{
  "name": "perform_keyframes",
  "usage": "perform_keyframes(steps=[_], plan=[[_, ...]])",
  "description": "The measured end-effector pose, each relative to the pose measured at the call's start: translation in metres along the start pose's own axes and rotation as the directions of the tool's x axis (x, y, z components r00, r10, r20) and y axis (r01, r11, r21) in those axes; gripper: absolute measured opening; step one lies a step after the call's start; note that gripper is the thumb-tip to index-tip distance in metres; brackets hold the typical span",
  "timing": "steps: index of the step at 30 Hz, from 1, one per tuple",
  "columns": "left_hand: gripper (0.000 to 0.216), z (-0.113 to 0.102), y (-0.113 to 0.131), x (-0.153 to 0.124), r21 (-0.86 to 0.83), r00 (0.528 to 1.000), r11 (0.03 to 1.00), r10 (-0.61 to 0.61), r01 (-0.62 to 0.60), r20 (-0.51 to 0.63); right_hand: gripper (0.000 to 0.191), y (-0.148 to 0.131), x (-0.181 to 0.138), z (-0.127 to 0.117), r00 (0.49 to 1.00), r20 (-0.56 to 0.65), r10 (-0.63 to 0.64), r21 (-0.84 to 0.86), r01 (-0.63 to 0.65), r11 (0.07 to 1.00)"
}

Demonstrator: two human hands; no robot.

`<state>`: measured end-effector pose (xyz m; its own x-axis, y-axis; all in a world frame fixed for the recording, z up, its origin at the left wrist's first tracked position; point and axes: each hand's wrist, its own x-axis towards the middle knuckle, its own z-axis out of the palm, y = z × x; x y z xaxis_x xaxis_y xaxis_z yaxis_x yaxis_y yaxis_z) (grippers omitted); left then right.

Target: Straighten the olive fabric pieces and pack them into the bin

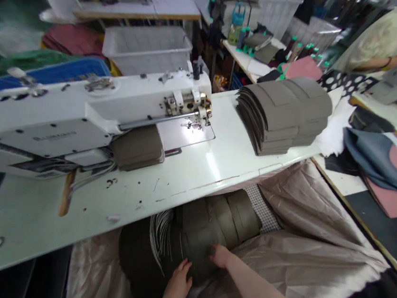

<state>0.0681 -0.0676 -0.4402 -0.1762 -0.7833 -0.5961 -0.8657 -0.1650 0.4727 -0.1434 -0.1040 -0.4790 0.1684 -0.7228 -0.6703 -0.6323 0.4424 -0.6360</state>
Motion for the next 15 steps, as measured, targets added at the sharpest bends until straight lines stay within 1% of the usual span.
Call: perform_keyframes(steps=[2, 3, 4, 5, 7, 9, 11, 13, 15], plan=[[0.041, -0.006, 0.013, 0.004, -0.038, 1.0, 0.999, -0.016, 0.016, 0.008, 0.028, -0.008, -0.012, -0.014, 0.999, -0.038, -0.015, 0.034, 0.016, 0.999], [0.038, -0.011, 0.021, 0.007, -0.07, 1.0, 0.997, -0.014, 0.014, 0.006, 0.028, -0.01, -0.019, -0.027, 0.997, -0.074, -0.028, 0.059, 0.032, 0.998], [0.035, -0.018, 0.032, 0.01, -0.111, 1.0, 0.994, -0.004, 0.005, 0.003, 0.027, -0.011, -0.026, -0.046, 0.991, -0.124, -0.043, 0.088, 0.054, 0.995], [0.032, -0.027, 0.045, 0.015, -0.163, 1.0, 0.987, 0.012, -0.012, -0.001, 0.027, -0.01, -0.035, -0.07, 0.98, -0.189, -0.059, 0.117, 0.082, 0.99], [0.028, -0.052, 0.081, 0.028, -0.298, 0.998, 0.952, 0.069, -0.069, -0.012, 0.027, -0.003, -0.056, -0.133, 0.932, -0.353, -0.081, 0.169, 0.148, 0.974], [0.033, -0.084, 0.132, 0.047, -0.456, 0.988, 0.877, 0.151, -0.153, -0.04, 0.031, 0.006, -0.077, -0.212, 0.862, -0.503, -0.071, 0.215, 0.204, 0.955], [0.046, -0.121, 0.196, 0.074, -0.601, 0.97, 0.765, 0.226, -0.233, -0.089, 0.038, 0.013, -0.093, -0.292, 0.781, -0.623, -0.042, 0.261, 0.259, 0.93], [0.057, -0.159, 0.267, 0.11, -0.718, 0.962, 0.647, 0.247, -0.256, -0.12, 0.045, 0.014, -0.097, -0.364, 0.703, -0.711, -0.007, 0.303, 0.316, 0.899], [0.064, -0.192, 0.336, 0.152, -0.804, 0.97, 0.553, 0.212, -0.218, -0.117, 0.047, 0.009, -0.086, -0.419, 0.647, -0.762, 0.021, 0.331, 0.362, 0.871]])
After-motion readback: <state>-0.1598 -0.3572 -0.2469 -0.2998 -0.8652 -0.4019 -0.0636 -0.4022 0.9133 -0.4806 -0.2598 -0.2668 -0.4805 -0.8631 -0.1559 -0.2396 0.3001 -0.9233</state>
